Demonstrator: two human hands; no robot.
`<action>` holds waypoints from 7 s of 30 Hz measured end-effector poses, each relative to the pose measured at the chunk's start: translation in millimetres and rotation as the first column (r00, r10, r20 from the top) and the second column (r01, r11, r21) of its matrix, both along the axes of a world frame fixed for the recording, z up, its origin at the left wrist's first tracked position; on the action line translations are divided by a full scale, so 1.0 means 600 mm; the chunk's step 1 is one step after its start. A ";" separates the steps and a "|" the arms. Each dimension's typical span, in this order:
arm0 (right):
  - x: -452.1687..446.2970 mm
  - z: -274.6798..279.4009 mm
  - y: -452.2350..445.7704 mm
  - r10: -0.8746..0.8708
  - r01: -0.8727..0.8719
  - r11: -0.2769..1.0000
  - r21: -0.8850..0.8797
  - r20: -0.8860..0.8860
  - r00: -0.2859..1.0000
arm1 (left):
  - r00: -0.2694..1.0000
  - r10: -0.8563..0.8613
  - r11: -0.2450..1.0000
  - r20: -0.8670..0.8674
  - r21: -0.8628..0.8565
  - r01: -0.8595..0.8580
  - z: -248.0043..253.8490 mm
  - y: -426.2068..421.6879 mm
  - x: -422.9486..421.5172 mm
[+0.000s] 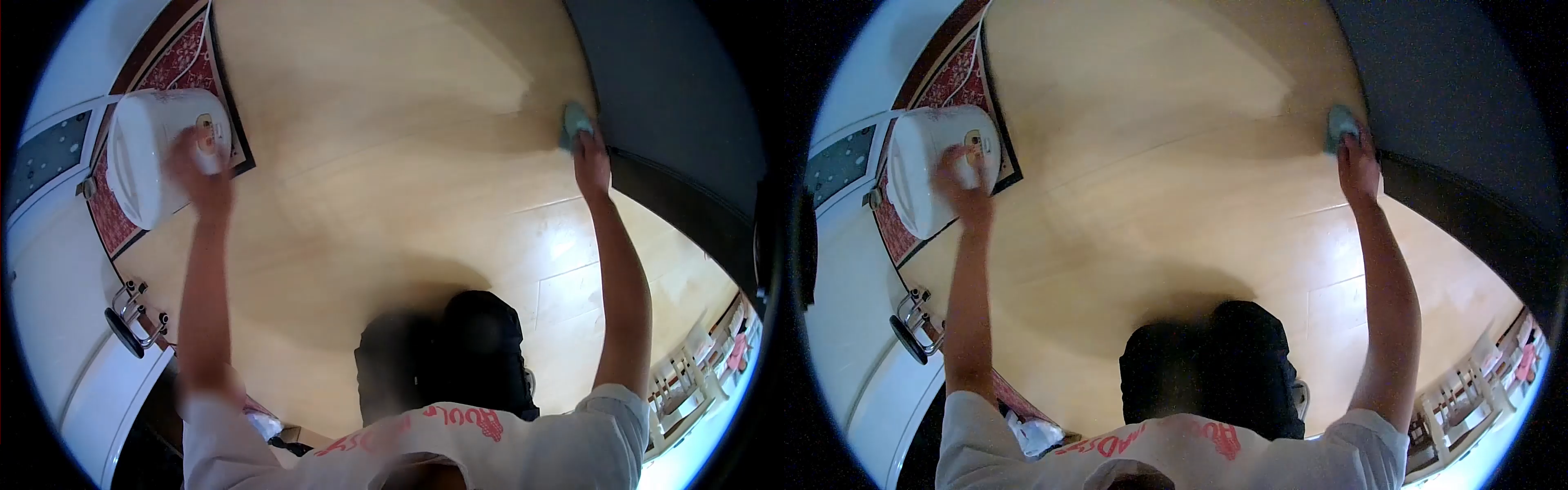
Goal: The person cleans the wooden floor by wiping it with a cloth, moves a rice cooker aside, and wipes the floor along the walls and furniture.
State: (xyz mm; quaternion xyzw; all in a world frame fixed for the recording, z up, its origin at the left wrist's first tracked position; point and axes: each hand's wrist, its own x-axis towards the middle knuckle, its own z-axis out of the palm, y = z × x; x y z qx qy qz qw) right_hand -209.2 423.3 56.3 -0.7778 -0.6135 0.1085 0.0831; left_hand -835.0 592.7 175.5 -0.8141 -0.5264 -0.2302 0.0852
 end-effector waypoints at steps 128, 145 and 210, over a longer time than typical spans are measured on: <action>-0.165 -0.062 0.588 -0.316 0.290 0.879 0.379 0.007 0.949 | 0.764 -0.408 0.798 -0.500 -0.601 0.033 0.020 0.601 -0.032; -0.155 -0.068 0.589 -0.246 0.193 0.903 0.385 0.092 0.965 | 0.783 0.221 0.528 -0.581 -0.604 -0.597 -0.073 0.627 -0.184; -0.426 -0.048 0.934 0.588 -0.436 0.740 0.512 -0.176 0.790 | 0.735 0.661 0.676 -0.150 -0.305 -0.671 -0.258 0.459 0.135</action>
